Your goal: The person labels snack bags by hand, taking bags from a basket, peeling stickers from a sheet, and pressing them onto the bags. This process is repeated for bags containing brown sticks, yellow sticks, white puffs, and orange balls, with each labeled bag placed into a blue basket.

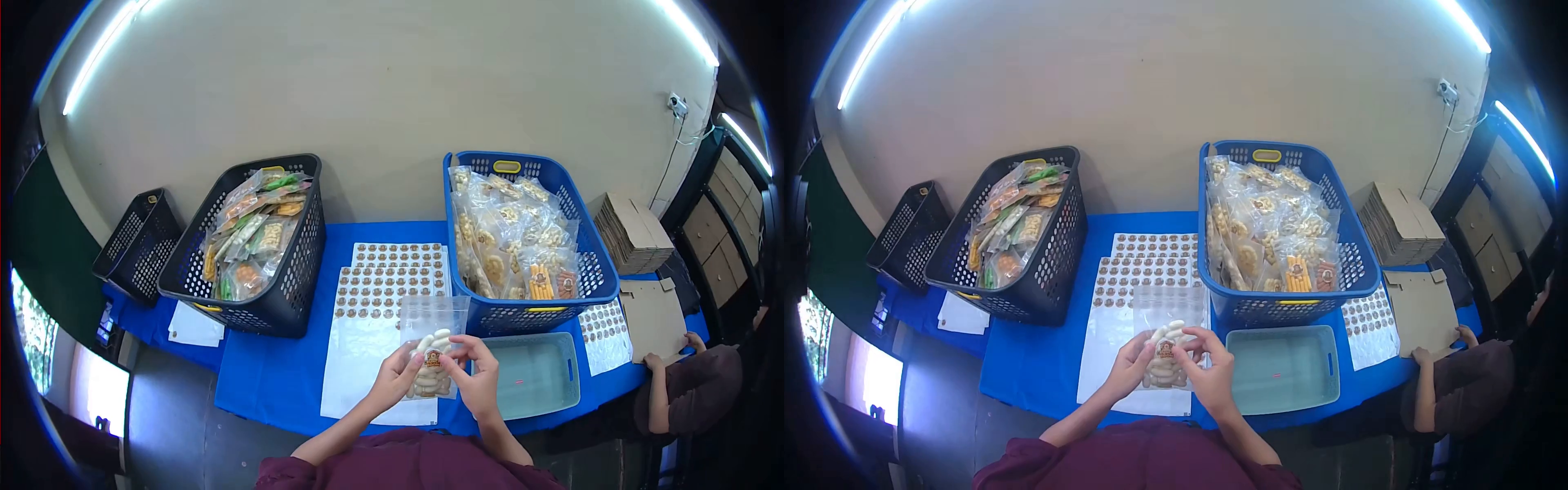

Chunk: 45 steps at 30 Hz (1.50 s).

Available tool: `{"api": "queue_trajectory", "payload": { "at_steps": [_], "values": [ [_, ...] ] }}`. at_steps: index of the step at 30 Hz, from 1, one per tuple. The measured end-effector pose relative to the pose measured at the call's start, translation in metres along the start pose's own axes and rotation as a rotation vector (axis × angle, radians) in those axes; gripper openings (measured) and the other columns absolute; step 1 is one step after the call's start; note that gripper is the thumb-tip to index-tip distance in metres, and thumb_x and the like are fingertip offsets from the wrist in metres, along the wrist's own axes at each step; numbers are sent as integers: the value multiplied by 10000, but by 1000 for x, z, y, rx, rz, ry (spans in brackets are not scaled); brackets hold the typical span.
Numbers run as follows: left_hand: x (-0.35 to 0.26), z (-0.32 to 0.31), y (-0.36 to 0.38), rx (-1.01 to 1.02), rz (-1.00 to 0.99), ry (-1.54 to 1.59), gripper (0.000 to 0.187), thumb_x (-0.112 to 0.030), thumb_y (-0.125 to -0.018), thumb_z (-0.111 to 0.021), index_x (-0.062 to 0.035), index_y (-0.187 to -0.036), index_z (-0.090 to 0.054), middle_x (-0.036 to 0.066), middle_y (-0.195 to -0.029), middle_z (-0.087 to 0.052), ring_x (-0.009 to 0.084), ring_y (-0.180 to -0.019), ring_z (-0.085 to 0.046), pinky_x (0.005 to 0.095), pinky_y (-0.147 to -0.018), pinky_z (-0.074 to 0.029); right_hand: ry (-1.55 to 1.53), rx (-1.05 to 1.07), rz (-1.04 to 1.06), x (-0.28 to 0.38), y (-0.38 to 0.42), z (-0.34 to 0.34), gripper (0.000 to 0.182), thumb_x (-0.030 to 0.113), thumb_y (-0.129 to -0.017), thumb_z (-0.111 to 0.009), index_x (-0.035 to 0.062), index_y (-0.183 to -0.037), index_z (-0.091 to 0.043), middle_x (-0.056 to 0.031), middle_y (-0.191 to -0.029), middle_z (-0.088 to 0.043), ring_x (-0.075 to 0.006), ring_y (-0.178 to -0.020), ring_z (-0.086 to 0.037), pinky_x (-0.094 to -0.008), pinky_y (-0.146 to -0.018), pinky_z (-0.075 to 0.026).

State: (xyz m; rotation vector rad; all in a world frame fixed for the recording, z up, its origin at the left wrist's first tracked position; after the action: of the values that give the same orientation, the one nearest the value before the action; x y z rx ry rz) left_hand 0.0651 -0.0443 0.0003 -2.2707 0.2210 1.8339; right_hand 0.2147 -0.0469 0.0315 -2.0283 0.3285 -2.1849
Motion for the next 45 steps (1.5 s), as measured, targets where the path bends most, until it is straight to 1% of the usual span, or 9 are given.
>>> {"api": "queue_trajectory", "payload": {
  "at_steps": [11, 16, 25, 31, 34, 37, 40, 43, 45],
  "values": [
    [-6, -3, 6, 45, -14, 44, 406, -125, -840, -558, 23, -1183, -402, 102, -1031, -545, 132, -929, -537, 268, -791, -458, -70, 18, -40, -4, 5, -2, 330, 22, -710, -649, 14, -1008, -506, -3, -691, -592, -30, -603, -438, -174, -570, -342],
    [-1, -3, 3, 42, -19, 22, 379, -142, -862, -525, 23, -1182, -406, 106, -1030, -546, 134, -924, -541, 267, -786, -458, -91, 0, -58, -3, 7, -1, 327, 18, -711, -645, 13, -1007, -506, 0, -688, -590, -32, -606, -436, -177, -575, -345],
    [2, -2, 4, 20, -16, -9, 367, -155, -885, -484, 28, -1192, -399, 110, -1053, -533, 124, -923, -535, 257, -779, -457, 48, -42, -28, -6, 4, -3, 342, 41, -705, -657, 10, -1009, -502, -11, -687, -597, -44, -608, -438, -196, -589, -356],
    [11, 0, 10, -20, -10, 57, 354, -173, -895, -465, 29, -1181, -413, 99, -1039, -540, 115, -920, -527, 253, -793, -442, 167, 25, 47, -10, 5, -3, 159, 81, -712, -653, 28, -847, -591, -16, -701, -607, -94, -637, -464, -243, -600, -370],
    [10, 4, 11, -46, -4, -22, 344, -216, -914, -422, 30, -1154, -443, 79, -1019, -549, 100, -907, -520, 245, -789, -431, 191, 81, 4, -8, 5, -3, 87, 86, -725, -634, 30, -786, -606, -27, -741, -609, -134, -684, -483, -258, -650, -382],
    [11, 6, 10, -77, 0, -100, 356, -251, -930, -373, 27, -1128, -471, 65, -1003, -553, 88, -894, -512, 232, -777, -423, 88, 152, 37, -11, 4, -2, 42, 11, -735, -597, 4, -775, -586, -33, -772, -584, -97, -742, -487, -219, -691, -376],
    [17, 11, 3, -153, 40, -12, 356, -256, -936, -349, 22, -1115, -482, 61, -985, -554, 83, -883, -508, 225, -771, -419, -248, 140, -55, -7, 4, -4, 17, -7, -755, -572, -2, -771, -577, -33, -782, -580, -108, -784, -498, -229, -723, -377],
    [17, 15, 2, -182, 53, 35, 353, -257, -939, -338, 18, -1102, -487, 57, -963, -554, 81, -870, -505, 224, -770, -417, -229, 124, 10, -4, 3, 3, 47, 37, -759, -593, 13, -799, -599, -45, -796, -598, -117, -799, -494, -254, -761, -371],
    [14, 15, 4, -170, 80, 33, 348, -256, -940, -334, 17, -1084, -494, 50, -939, -553, 82, -854, -505, 225, -767, -416, -217, 119, -85, -8, 4, 4, 58, 50, -746, -611, 24, -798, -609, -35, -780, -602, -107, -748, -493, -254, -743, -366]
  ]
}}
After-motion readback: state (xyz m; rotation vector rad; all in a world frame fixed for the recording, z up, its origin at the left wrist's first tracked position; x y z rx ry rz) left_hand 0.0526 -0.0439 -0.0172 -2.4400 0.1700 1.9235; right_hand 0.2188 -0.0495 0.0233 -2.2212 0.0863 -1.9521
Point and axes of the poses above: each hand's wrist, its own y-axis away from the middle knuckle, its own z-axis out of the back of the hand, x = y × z, the point moved 1 cm from there along -y, towards the middle knuckle
